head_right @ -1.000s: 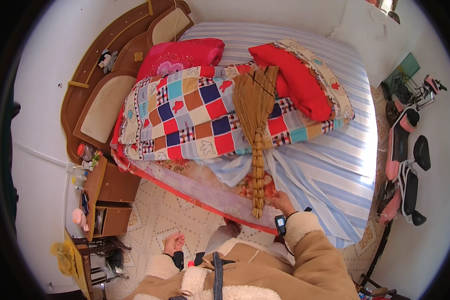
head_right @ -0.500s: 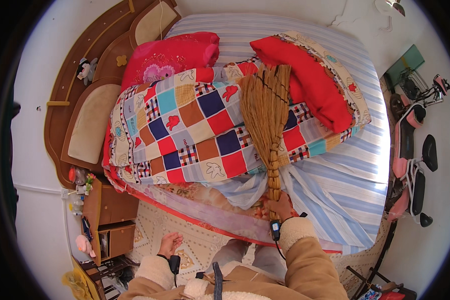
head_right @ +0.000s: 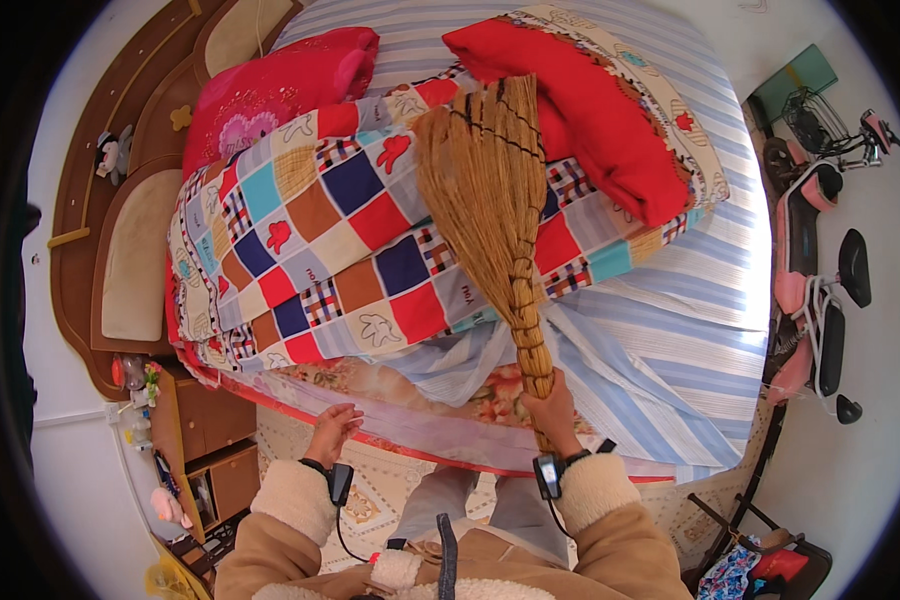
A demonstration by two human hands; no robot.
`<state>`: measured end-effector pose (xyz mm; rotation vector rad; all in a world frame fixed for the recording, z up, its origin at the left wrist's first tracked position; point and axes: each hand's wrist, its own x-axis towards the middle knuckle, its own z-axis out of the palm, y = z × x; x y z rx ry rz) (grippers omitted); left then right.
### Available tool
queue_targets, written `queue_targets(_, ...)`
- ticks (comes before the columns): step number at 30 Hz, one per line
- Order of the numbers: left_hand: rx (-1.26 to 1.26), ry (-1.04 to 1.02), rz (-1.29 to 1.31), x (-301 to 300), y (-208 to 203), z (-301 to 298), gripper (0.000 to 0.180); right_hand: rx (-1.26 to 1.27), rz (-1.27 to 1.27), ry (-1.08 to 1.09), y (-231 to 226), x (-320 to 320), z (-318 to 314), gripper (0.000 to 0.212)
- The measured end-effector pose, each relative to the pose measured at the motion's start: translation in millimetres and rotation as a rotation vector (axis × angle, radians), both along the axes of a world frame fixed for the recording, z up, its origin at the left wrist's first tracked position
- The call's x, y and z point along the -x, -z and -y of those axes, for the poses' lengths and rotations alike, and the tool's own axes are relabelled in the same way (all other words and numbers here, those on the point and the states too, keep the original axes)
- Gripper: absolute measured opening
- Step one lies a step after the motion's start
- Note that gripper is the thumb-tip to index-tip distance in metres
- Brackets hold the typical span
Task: The person uses a straw broom to sweep a sofa and a bed, then folds and stacks bedding items including a quilt and pillows. The person moves between the sofa and bed, sweeping surfaces and arranging the bedding into a neat pile.
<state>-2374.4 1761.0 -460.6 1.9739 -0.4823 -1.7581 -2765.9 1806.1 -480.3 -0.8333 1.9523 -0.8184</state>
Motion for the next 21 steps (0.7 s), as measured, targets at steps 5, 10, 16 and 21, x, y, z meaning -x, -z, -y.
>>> queue_targets(5,0.056,0.042,-0.018,22,-6,29,0.018,0.157,-0.135,-0.022,-50,53,-35,0.057)
queue_targets(10,0.090,0.076,0.035,44,-13,52,0.018,0.166,-0.231,0.137,-70,109,-51,0.062)
queue_targets(16,0.175,0.094,0.060,66,-23,68,0.017,0.196,-0.316,0.398,-51,179,-55,0.054)
queue_targets(21,0.298,0.151,0.106,64,-13,108,0.017,0.181,-0.231,0.490,-10,228,-75,0.054)
